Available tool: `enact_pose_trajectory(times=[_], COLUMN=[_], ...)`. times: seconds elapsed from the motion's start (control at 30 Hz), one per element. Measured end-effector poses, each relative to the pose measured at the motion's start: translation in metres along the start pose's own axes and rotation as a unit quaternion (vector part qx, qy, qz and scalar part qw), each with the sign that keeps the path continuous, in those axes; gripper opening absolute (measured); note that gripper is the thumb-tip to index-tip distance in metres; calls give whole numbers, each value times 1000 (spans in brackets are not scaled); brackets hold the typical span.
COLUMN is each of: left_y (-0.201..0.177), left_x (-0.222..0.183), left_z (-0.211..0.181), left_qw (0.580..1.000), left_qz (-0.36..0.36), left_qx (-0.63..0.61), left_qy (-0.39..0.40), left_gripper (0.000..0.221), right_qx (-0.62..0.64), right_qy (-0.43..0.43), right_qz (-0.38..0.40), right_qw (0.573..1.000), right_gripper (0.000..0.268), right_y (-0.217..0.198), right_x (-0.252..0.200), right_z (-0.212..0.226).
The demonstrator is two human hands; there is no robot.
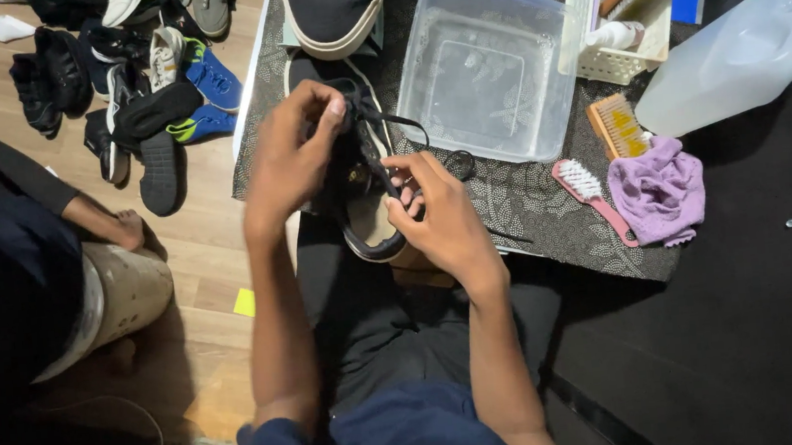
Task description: Removing shoelaces from a black sneaker by unthreading them from the eyelets.
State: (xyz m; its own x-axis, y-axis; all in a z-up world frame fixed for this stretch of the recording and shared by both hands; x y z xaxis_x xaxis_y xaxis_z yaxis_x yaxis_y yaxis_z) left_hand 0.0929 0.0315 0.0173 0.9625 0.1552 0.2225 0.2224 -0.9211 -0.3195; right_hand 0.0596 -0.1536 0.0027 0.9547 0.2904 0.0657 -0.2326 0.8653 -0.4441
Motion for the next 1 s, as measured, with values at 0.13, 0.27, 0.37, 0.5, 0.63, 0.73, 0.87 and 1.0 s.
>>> enact_pose_trajectory(times=[0.13, 0.27, 0.37, 0.5, 0.63, 0.73, 0.87, 1.0], left_y=[19, 26, 26, 14, 12, 8, 9, 9], left_x=[-12, -12, -15, -19, -23, -23, -25, -28], left_z=[20, 24, 20, 12, 27, 24, 18, 8], left_qw=[993, 983, 980, 978, 974, 975, 978, 980], left_qz=[-107, -167, -160, -131, -117, -97, -88, -113], left_qx=[4, -65, -66, -83, -112, -115, -55, 21], left_qy=[-50, 32, 100, 141, 160, 163, 179, 160], left_gripper=[19, 19, 18, 14, 16, 20, 28, 27], right_qx=[-21, -11, -31, -66, -95, -89, -97, -32], right_qy=[1, -58, -119, -189, -212, -181, -151, -112], right_qz=[-22, -111, -115, -114, -117, -95, -107, -142], right_qw=[1000, 992, 986, 973, 966, 975, 978, 983], right_gripper=[35, 26, 30, 29, 34, 21, 11, 17], right_y=[5, 9, 15, 17, 16, 19, 19, 21], right_x=[3, 12, 24, 44, 55, 64, 67, 69], right_z=[10, 33, 39, 38, 36, 24, 11, 6])
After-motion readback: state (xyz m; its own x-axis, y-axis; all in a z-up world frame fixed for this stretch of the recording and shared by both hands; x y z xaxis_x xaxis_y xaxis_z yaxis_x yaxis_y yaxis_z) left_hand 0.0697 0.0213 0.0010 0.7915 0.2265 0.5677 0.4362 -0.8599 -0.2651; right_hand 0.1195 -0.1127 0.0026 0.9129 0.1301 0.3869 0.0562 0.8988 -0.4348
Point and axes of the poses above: each hand's wrist, its own x-axis towards the middle knuckle, its own y-axis out of the palm, z = x × y, the point moved 5 cm from there along x, towards the middle knuckle, and after that the axes turned 8 degrees about -z, right-handed, at the moved point
